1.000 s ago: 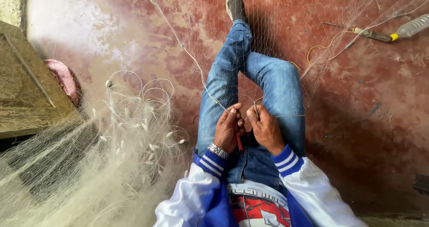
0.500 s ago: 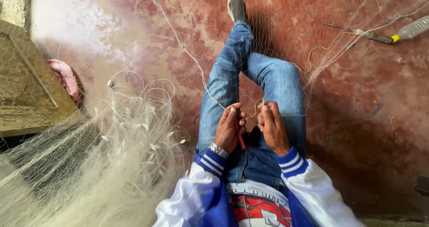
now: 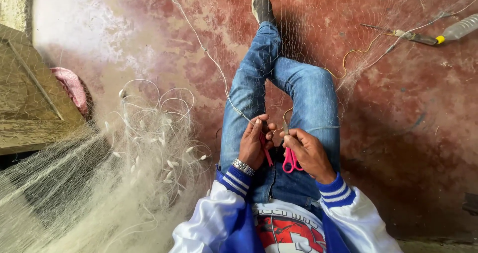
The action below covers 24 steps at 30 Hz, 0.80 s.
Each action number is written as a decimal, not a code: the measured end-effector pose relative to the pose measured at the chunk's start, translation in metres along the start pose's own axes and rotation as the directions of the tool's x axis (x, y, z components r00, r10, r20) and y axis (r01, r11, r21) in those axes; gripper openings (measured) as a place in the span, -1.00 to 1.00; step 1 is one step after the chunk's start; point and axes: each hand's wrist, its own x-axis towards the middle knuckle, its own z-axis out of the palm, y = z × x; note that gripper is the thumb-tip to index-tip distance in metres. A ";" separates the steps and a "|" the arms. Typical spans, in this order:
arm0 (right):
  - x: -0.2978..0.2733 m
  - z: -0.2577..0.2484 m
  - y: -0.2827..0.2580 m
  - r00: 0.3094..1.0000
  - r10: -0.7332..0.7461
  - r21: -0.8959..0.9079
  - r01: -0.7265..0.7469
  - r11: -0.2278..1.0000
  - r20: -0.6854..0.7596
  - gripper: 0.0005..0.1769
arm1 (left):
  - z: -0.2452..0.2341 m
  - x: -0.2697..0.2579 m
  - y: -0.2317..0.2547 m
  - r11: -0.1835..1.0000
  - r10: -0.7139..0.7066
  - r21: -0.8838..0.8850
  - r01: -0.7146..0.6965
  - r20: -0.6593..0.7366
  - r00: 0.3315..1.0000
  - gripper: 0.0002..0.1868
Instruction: The person repairs a fishing net by cutting sections of the mesh and thread with scissors, then pulling the net by hand.
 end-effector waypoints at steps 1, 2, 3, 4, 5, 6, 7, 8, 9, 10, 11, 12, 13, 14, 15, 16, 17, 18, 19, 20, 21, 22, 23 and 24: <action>-0.002 0.000 -0.002 1.000 0.002 -0.001 -0.002 1.000 0.000 -0.81 | 0.001 0.000 0.001 1.000 -0.001 -0.001 0.001 0.000 1.000 -0.76; -0.003 -0.001 -0.004 1.000 0.030 0.038 -0.030 0.999 0.008 -0.82 | 0.001 -0.001 0.001 1.000 -0.002 -0.001 0.002 0.000 1.000 -0.76; -0.005 -0.001 -0.006 0.998 0.058 0.078 -0.060 0.995 0.016 -0.82 | 0.002 -0.001 0.002 1.000 -0.004 0.000 0.004 0.001 1.000 -0.76; -0.004 -0.002 -0.001 0.998 0.060 0.078 -0.061 0.995 0.014 -0.82 | 0.001 -0.001 0.001 1.000 -0.007 0.000 0.007 0.002 1.000 -0.76; -0.003 -0.002 0.004 0.997 0.072 0.108 -0.076 0.991 0.039 -0.84 | 0.001 -0.001 0.001 1.000 -0.009 0.000 0.009 0.004 1.000 -0.76; -0.002 -0.002 0.009 0.994 0.084 0.138 -0.092 0.986 0.065 -0.85 | 0.000 0.000 0.001 1.000 -0.012 -0.001 0.012 0.006 1.000 -0.76; -0.001 -0.002 0.010 0.994 0.082 0.138 -0.091 0.986 0.065 -0.85 | 0.001 0.000 0.002 1.000 -0.010 0.000 0.010 0.006 1.000 -0.76; 0.000 -0.003 0.011 0.991 0.105 0.147 -0.117 0.982 0.082 -0.86 | 0.002 0.000 0.002 1.000 -0.015 -0.005 0.016 0.007 1.000 -0.76; 0.000 -0.003 0.012 0.986 0.131 0.154 -0.146 0.977 0.102 -0.86 | 0.002 -0.002 0.002 1.000 -0.021 -0.013 0.021 0.004 1.000 -0.77; 0.002 -0.003 0.015 0.986 0.132 0.154 -0.147 0.977 0.104 -0.86 | 0.001 -0.002 0.002 1.000 -0.020 -0.014 0.020 0.001 1.000 -0.77; 0.004 -0.003 0.019 0.984 0.127 0.147 -0.144 0.979 0.122 -0.86 | 0.000 -0.001 0.002 1.000 -0.021 -0.023 0.021 -0.001 1.000 -0.77; 0.005 -0.003 0.022 0.983 0.122 0.140 -0.141 0.980 0.140 -0.86 | 0.000 0.000 0.002 0.999 -0.022 -0.032 0.022 -0.003 1.000 -0.78; 0.005 -0.003 0.024 0.983 0.122 0.139 -0.141 0.980 0.140 -0.86 | 0.000 0.000 0.002 0.999 -0.021 -0.033 0.021 -0.003 1.000 -0.78; 0.005 -0.003 0.025 0.979 0.135 0.154 -0.159 0.975 0.154 -0.87 | -0.001 0.000 0.002 0.999 -0.018 -0.047 0.018 -0.007 1.000 -0.78; 0.005 -0.003 0.026 0.975 0.148 0.168 -0.176 0.970 0.166 -0.88 | -0.001 0.000 0.002 0.998 -0.016 -0.061 0.015 -0.010 1.000 -0.77; 0.007 -0.004 0.027 0.975 0.148 0.168 -0.176 0.970 0.167 -0.88 | -0.001 0.000 0.002 0.998 -0.015 -0.062 0.015 -0.010 1.000 -0.77; 0.008 -0.005 0.029 0.972 0.150 0.166 -0.181 0.969 0.180 -0.88 | -0.001 0.000 0.002 0.997 -0.020 -0.071 0.019 -0.015 1.000 -0.78; 0.010 -0.007 0.030 0.969 0.153 0.165 -0.185 0.969 0.193 -0.87 | -0.001 0.000 0.003 0.996 -0.025 -0.081 0.024 -0.020 0.999 -0.78; 0.011 -0.006 0.030 0.969 0.153 0.165 -0.186 0.969 0.193 -0.87 | -0.001 0.000 0.002 0.996 -0.026 -0.081 0.024 -0.020 0.999 -0.78; 0.012 -0.006 0.029 0.966 0.164 0.155 -0.196 0.968 0.200 -0.88 | -0.002 0.000 0.002 0.996 -0.026 -0.086 0.025 -0.016 1.000 -0.78; 0.013 -0.005 0.028 0.963 0.174 0.144 -0.206 0.968 0.207 -0.88 | -0.002 0.000 0.002 0.995 -0.026 -0.092 0.025 -0.011 1.000 -0.78; 0.012 -0.005 0.026 0.963 0.173 0.144 -0.205 0.968 0.206 -0.88 | -0.002 0.001 0.002 0.996 -0.026 -0.091 0.025 -0.010 1.000 -0.78; 0.011 -0.005 0.024 0.963 0.176 0.156 -0.210 0.965 0.205 -0.88 | -0.003 0.001 0.002 0.995 -0.027 -0.098 0.026 -0.010 1.000 -0.77; 0.010 -0.005 0.022 0.963 0.180 0.168 -0.215 0.962 0.203 -0.88 | -0.003 0.001 0.002 0.994 -0.028 -0.104 0.027 -0.009 1.000 -0.77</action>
